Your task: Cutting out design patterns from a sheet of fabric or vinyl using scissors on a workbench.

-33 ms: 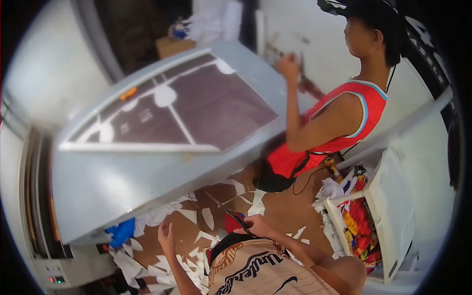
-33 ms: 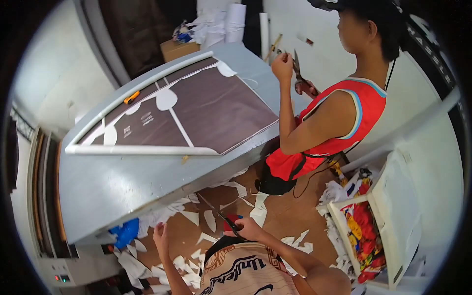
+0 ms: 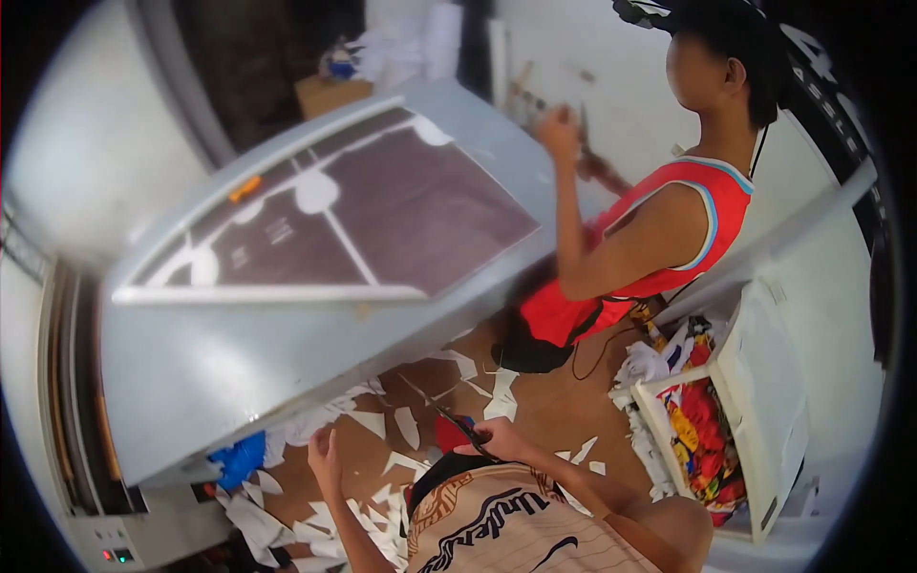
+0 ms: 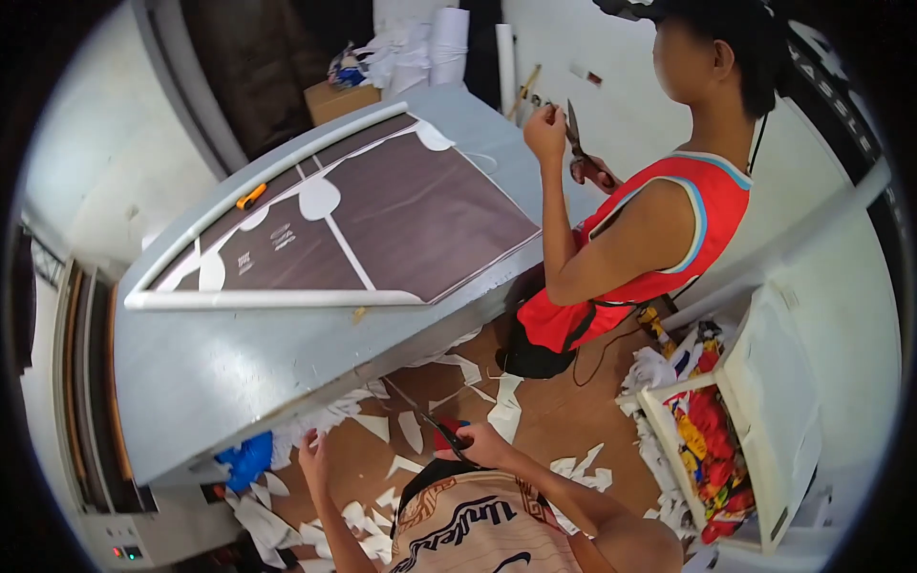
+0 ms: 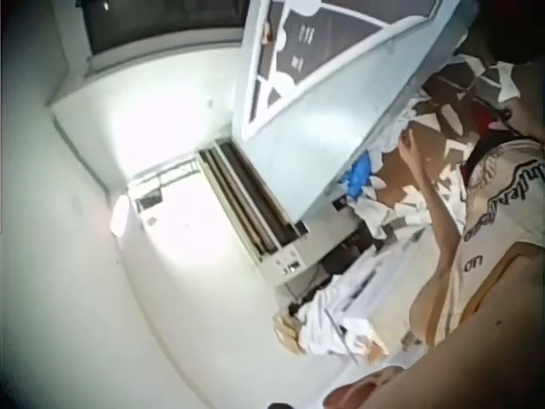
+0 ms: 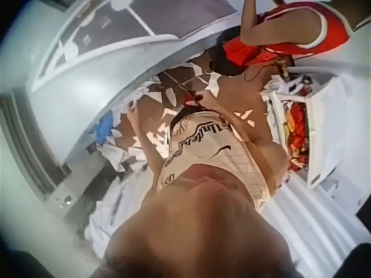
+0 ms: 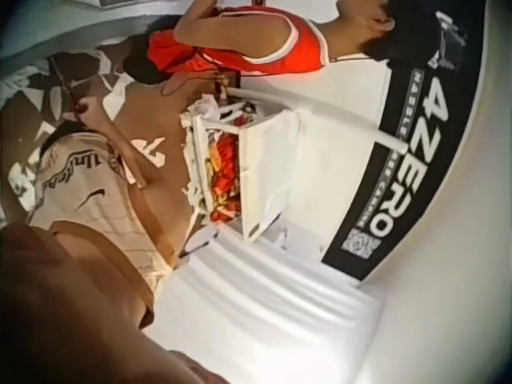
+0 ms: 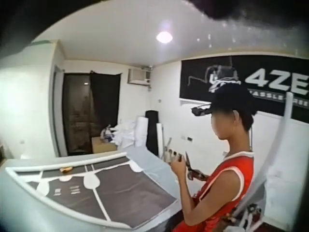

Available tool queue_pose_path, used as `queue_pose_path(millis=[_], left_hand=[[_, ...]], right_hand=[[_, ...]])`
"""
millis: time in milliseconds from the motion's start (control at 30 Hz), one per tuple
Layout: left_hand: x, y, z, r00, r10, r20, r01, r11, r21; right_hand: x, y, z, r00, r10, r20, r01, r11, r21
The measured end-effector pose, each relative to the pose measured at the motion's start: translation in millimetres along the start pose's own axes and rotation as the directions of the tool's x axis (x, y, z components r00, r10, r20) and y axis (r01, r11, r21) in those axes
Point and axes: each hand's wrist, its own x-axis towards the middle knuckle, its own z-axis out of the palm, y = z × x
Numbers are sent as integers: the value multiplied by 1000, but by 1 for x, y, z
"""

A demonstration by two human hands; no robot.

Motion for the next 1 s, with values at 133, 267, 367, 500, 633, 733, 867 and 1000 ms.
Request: queue_pose_path(millis=[133,267,367,500,633,733,867,1000], left_hand=[[112,13,21,991,-38,125,57,987,-151],[200,16,56,996,-4,91,20,984,-179],[280,3,44,987,163,-5,-161,979,121],[377,30,43,911,412,14,-385,838,387],[485,36,30,860,494,130,-476,684,553],[543,53,44,822,508,257,-542,559,627],[576,50,38,725,369,582,-688,417,593],[585,37,18,644,355,678,-762,375,528]], right_hand=[[51,-35,30,998,-5,-56,12,991,131],[123,-59,44,987,-30,-160,56,986,159],[187,-69,56,964,-147,-220,183,971,153],[237,-136,25,982,-105,-158,107,994,10],[290,-166,29,990,-86,-114,88,996,20],[317,-190,25,989,-69,-133,76,996,48],[318,-223,36,976,-1,-218,2,1000,2],[319,-225,62,933,75,-351,-80,997,1]])
